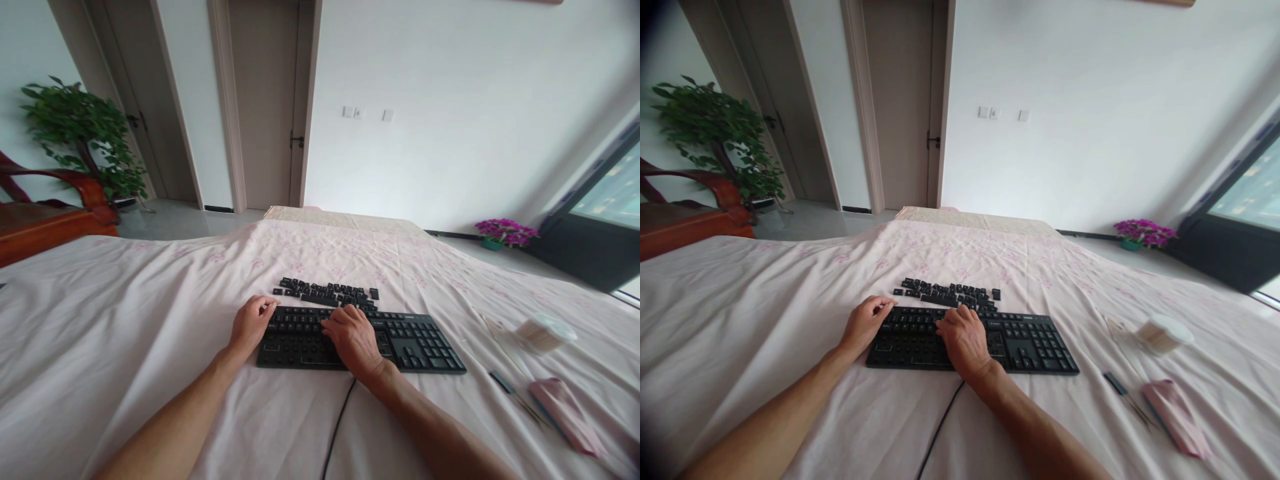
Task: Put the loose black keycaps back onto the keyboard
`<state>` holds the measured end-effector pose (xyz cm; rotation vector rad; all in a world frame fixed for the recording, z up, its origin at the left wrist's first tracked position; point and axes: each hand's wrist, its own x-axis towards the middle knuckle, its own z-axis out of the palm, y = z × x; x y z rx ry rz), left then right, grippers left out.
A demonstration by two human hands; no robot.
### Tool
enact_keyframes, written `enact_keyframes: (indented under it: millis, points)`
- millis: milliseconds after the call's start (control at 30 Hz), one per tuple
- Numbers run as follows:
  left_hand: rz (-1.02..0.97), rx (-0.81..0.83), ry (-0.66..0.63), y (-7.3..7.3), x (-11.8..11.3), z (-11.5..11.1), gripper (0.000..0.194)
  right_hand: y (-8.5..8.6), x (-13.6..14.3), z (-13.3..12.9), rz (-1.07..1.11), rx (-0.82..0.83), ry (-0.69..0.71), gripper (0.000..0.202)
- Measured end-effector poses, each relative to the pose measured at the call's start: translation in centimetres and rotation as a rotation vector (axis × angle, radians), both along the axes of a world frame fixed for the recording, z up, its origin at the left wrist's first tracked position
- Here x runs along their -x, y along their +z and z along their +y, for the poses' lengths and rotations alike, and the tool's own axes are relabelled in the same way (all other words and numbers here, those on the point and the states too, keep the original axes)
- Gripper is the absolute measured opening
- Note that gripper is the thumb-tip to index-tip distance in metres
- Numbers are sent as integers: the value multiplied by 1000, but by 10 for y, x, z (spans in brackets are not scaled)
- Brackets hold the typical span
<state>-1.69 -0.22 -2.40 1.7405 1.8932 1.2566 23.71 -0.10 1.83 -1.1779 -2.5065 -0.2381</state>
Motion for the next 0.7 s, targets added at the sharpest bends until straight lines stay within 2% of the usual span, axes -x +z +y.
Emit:
enact_keyframes:
  millis: [367, 700]
  points:
    - [-7, 11, 7, 3, -1, -2, 29, 3, 1, -5, -18, 35, 18, 10]
    - [6, 9, -2, 1, -1, -1, 30, -1, 0, -2, -24, -11, 4, 9]
